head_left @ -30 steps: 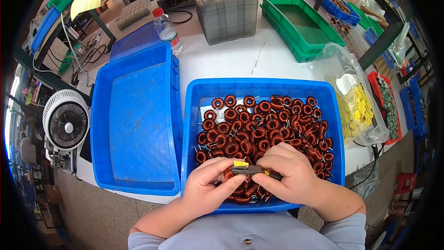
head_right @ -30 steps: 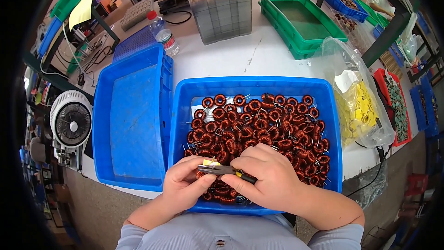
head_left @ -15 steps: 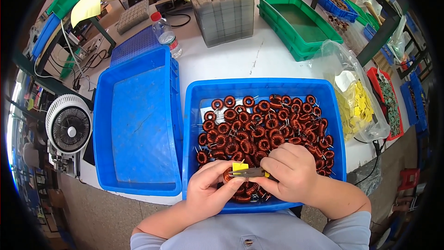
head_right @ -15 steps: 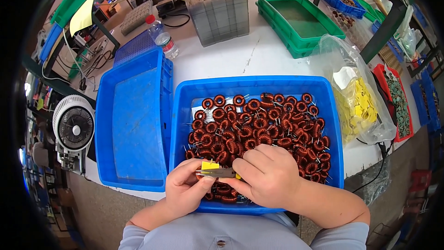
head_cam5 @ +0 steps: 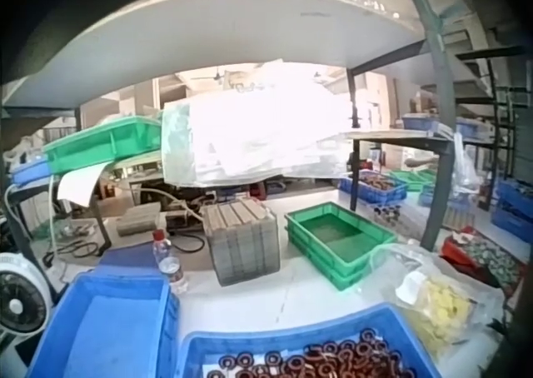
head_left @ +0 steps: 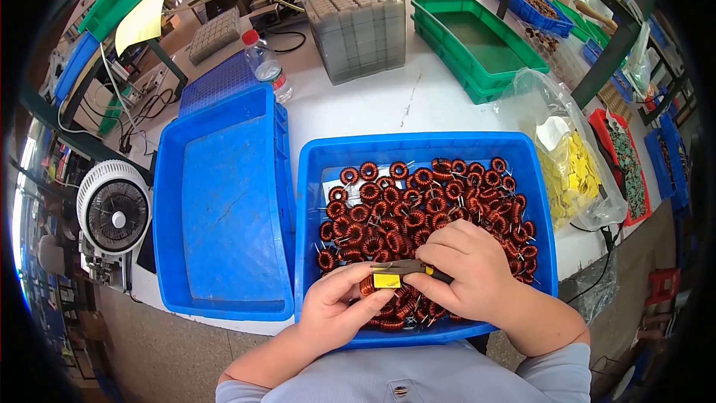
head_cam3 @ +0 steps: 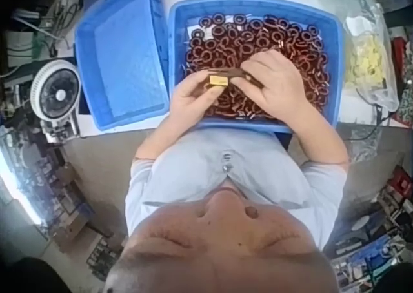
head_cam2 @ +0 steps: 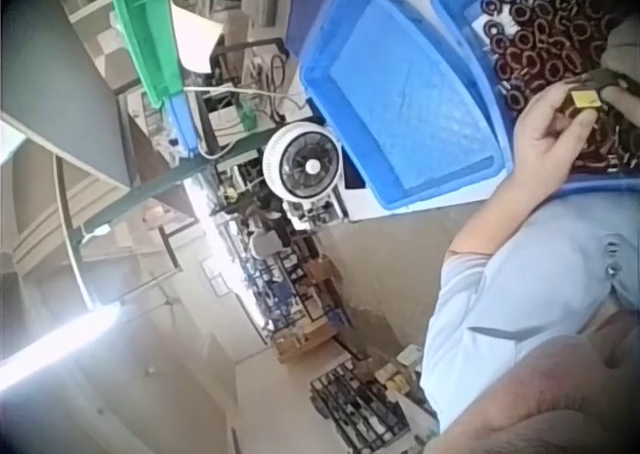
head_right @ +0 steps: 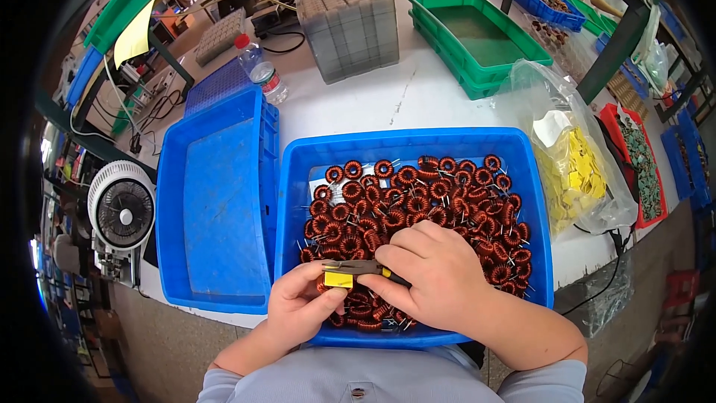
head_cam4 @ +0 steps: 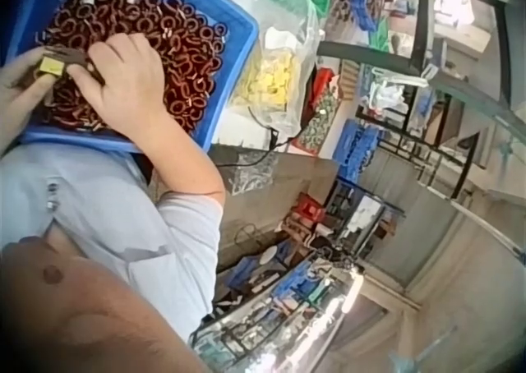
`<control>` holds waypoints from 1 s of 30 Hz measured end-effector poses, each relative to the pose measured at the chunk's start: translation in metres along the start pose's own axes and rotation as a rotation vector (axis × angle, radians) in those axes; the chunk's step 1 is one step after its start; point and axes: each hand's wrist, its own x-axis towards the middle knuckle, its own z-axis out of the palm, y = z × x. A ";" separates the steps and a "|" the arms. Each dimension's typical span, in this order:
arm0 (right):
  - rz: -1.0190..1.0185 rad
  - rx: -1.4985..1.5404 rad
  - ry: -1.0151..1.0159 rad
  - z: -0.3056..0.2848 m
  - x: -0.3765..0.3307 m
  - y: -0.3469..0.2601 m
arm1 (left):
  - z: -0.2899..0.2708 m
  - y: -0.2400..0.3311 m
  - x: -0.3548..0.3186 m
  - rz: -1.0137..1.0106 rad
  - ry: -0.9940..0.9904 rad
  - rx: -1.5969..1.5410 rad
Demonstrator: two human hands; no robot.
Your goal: The worker is sorting small components from bags into bins and performing assembly tasks using pliers at a manual workstation.
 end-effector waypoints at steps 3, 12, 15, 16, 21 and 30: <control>0.017 0.005 -0.059 0.000 -0.004 0.000 | -0.002 -0.002 0.003 0.033 -0.019 0.064; 0.119 0.162 -0.171 -0.005 -0.008 -0.004 | -0.008 -0.008 0.013 0.395 -0.132 0.303; 0.136 0.223 -0.189 -0.007 -0.006 -0.001 | -0.008 -0.009 0.003 0.209 -0.111 0.184; 0.145 0.253 -0.198 -0.007 -0.005 0.000 | -0.008 -0.010 -0.001 0.115 -0.100 0.124; 0.350 0.566 -0.140 -0.008 -0.002 -0.005 | -0.009 0.001 0.006 -0.262 -0.174 -0.409; 0.378 0.976 -0.067 0.009 -0.005 -0.005 | -0.013 -0.008 0.014 -0.339 -0.383 -0.921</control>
